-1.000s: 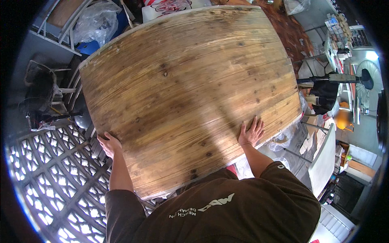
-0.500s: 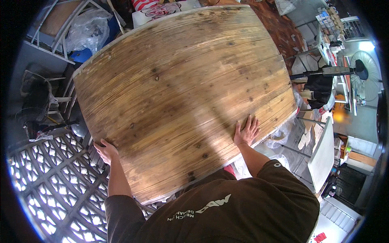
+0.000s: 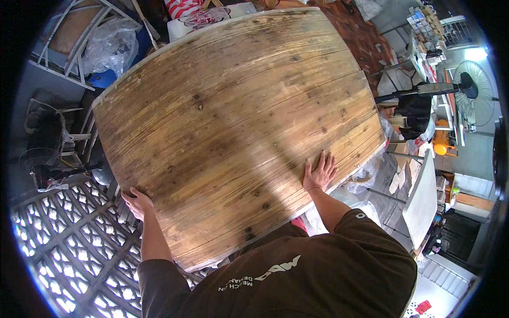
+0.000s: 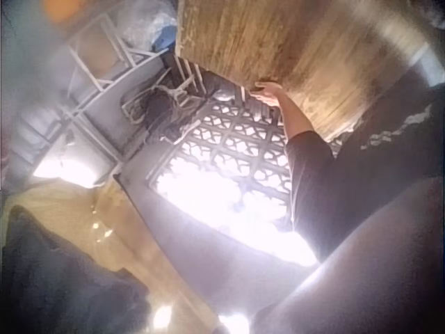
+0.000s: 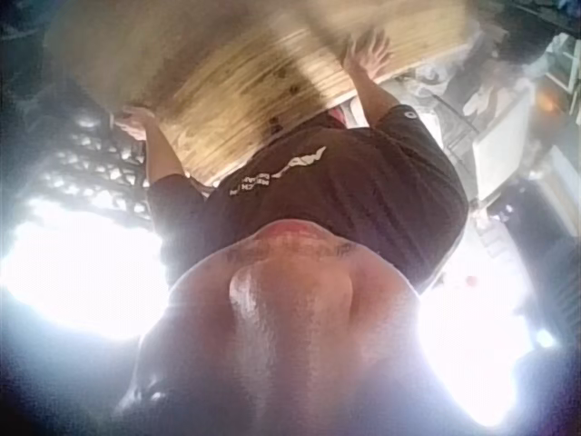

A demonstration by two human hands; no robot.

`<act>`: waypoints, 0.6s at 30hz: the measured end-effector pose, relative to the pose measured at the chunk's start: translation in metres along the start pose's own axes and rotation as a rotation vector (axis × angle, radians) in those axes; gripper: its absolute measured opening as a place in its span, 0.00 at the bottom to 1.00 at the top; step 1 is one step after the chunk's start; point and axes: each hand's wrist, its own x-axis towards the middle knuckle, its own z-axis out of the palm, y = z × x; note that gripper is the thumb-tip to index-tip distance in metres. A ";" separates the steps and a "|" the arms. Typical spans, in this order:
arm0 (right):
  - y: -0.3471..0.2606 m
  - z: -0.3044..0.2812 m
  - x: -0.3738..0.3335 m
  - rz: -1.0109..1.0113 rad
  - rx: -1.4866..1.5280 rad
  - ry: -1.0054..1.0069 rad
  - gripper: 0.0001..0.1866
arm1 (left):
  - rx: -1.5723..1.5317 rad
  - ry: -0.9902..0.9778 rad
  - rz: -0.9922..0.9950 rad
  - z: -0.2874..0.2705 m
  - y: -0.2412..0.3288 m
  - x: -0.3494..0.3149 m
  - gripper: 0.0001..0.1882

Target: The person uses a screwdriver to tighten screws on the underside of a wooden table frame. They then lift the table top and place it onto the frame, adjusting the position to align the pieces.

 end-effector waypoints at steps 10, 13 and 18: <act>0.001 0.000 0.001 -0.007 -0.001 -0.004 0.44 | 0.020 -0.042 -0.019 -0.005 0.005 -0.004 0.35; 0.002 0.001 0.000 -0.006 -0.003 0.003 0.45 | 0.010 -0.055 -0.021 -0.008 0.008 -0.005 0.35; 0.000 -0.001 0.000 -0.008 0.005 0.000 0.45 | 0.002 -0.042 -0.012 -0.011 0.009 -0.009 0.34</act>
